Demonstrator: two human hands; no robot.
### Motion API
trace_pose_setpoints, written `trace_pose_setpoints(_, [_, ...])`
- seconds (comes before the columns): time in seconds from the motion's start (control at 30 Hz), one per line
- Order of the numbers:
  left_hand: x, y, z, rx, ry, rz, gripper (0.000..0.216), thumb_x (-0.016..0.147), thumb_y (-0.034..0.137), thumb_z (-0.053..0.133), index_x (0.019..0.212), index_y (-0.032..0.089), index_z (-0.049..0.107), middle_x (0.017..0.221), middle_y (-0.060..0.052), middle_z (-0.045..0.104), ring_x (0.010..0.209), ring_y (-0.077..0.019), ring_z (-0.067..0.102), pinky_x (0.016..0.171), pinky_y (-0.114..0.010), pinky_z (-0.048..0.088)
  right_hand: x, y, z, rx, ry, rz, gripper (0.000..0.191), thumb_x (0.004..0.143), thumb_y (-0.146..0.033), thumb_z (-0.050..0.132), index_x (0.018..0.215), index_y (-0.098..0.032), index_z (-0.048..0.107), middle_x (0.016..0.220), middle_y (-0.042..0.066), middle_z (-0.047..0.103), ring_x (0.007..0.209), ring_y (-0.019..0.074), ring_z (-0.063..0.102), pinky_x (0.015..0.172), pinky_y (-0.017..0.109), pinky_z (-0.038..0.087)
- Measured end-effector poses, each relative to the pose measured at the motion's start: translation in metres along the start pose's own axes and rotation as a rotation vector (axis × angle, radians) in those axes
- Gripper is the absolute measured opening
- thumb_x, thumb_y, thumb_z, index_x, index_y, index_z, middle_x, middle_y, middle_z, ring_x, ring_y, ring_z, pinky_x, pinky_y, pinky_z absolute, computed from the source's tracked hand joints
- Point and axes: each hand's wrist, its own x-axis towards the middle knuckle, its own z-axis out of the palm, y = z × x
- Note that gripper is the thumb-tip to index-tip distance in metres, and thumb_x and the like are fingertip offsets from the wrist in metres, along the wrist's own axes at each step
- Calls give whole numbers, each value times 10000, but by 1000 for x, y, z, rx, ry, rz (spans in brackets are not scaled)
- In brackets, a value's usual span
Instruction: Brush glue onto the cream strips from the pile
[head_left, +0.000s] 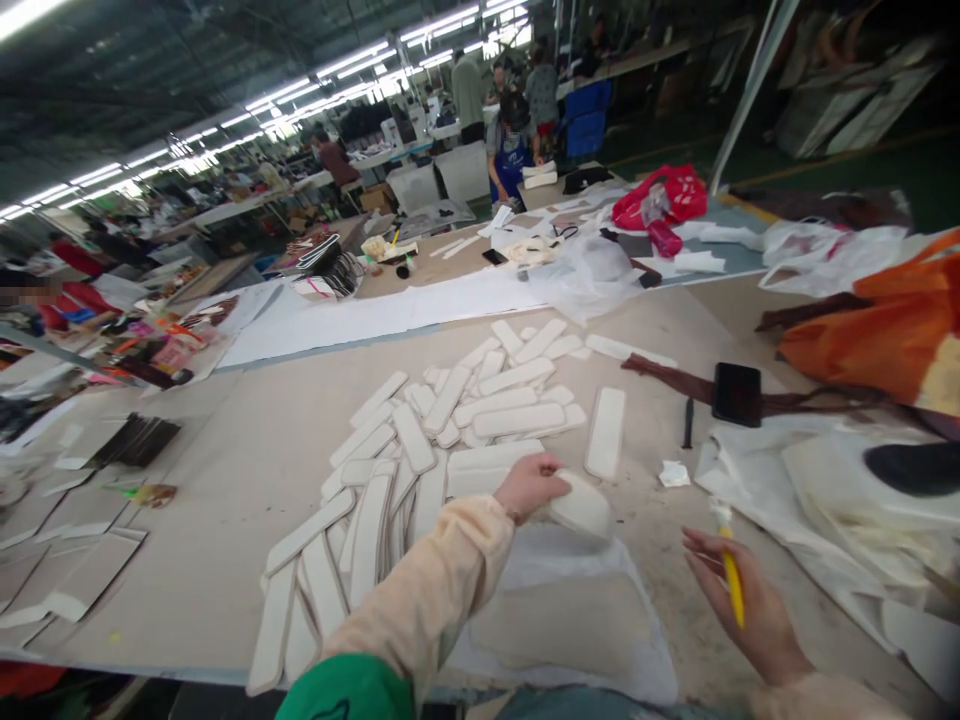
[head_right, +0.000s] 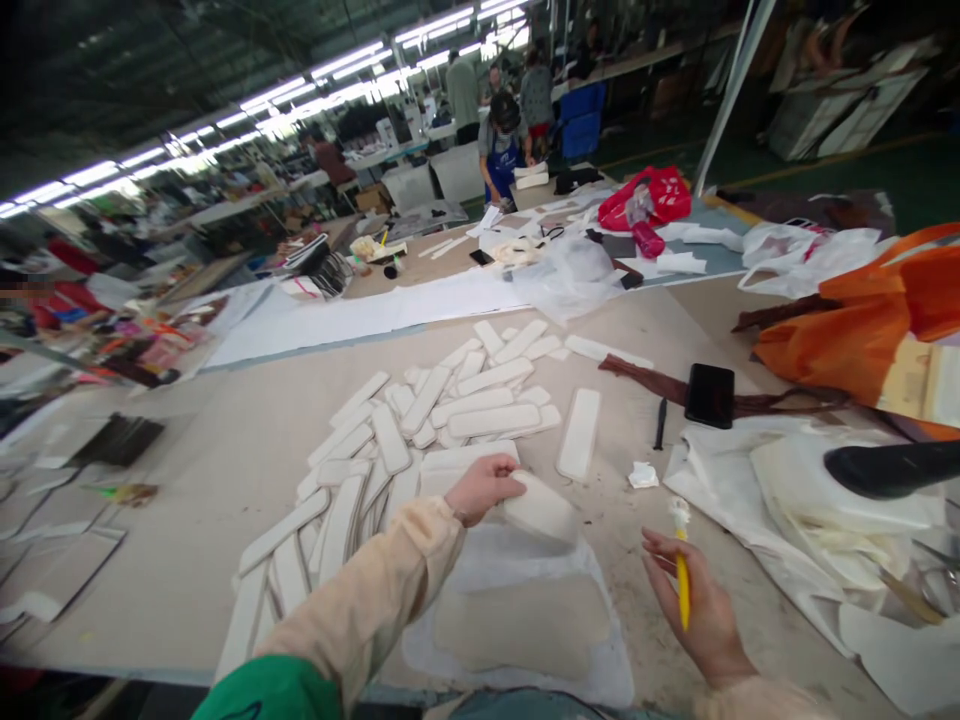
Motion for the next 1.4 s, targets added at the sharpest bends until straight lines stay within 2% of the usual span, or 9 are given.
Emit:
trace_pose_setpoints(0.13, [25,78,0,-72,-88,137,202,523,183,685,699,134,600,561,22,545,526,-90,475,517,-215,348,-6,-3,-10,-64,32,9,307,761,-378,603,1006,-265,458,1121,137,607,897,306,657,751,513,579])
trace_pose_setpoints(0.27, [56,103,-37,-154,18,216,286,525,238,708,763,130,593,621,9,573,553,-108,525,516,-217,386,-9,-8,-16,-123,33,-16,291,785,-362,591,1025,-263,461,1136,120,603,899,278,658,753,473,584])
trace_pose_setpoints(0.43, [98,61,-107,76,457,153,258,586,291,640,802,158,591,704,-9,604,650,-156,589,582,-278,477,-12,-14,-20,-167,19,-8,237,832,-306,568,1018,-216,453,1140,115,598,918,220,649,800,394,564])
trace_pose_setpoints(0.67, [81,-5,-153,351,667,130,372,679,264,599,1039,174,569,1016,-105,612,992,-247,576,828,-396,490,-23,-35,-11,-225,-36,9,189,853,-276,551,1004,-217,455,1112,111,618,894,204,652,781,367,561])
trace_pose_setpoints(0.73, [54,-30,-146,621,579,283,397,743,321,567,1113,177,545,1122,-121,583,1099,-252,528,935,-429,439,-27,-38,-9,-242,-62,-8,179,849,-273,558,988,-217,460,1111,110,623,888,203,653,784,366,557])
trace_pose_setpoints(0.83, [-4,-76,-115,1024,141,529,536,767,403,571,1245,181,471,1303,-141,487,1272,-271,379,1055,-474,313,-34,-37,-7,-251,-110,2,193,842,-273,568,1000,-214,474,1115,106,626,887,205,653,785,368,554])
trace_pose_setpoints(0.97, [-85,-139,-62,1327,-348,433,934,645,460,679,1420,196,230,1503,-141,207,1387,-353,94,1089,-561,167,-43,-32,-6,-222,-183,-3,209,845,-267,561,1035,-214,490,1119,96,623,907,204,646,813,375,547])
trace_pose_setpoints(1.13, [-119,-186,-28,1453,-354,269,1008,637,376,675,1448,171,113,1518,-152,150,1393,-350,44,1097,-552,103,-53,-33,-8,-163,-245,-39,196,850,-262,550,1032,-216,492,1119,98,615,946,208,632,823,372,545])
trace_pose_setpoints(1.4, [-118,-191,-15,1423,-268,246,841,731,394,570,1436,144,186,1459,-147,314,1334,-323,271,1073,-471,235,-80,-34,-31,-126,-280,-15,196,855,-251,541,1041,-226,483,1134,95,606,957,202,627,863,377,527])
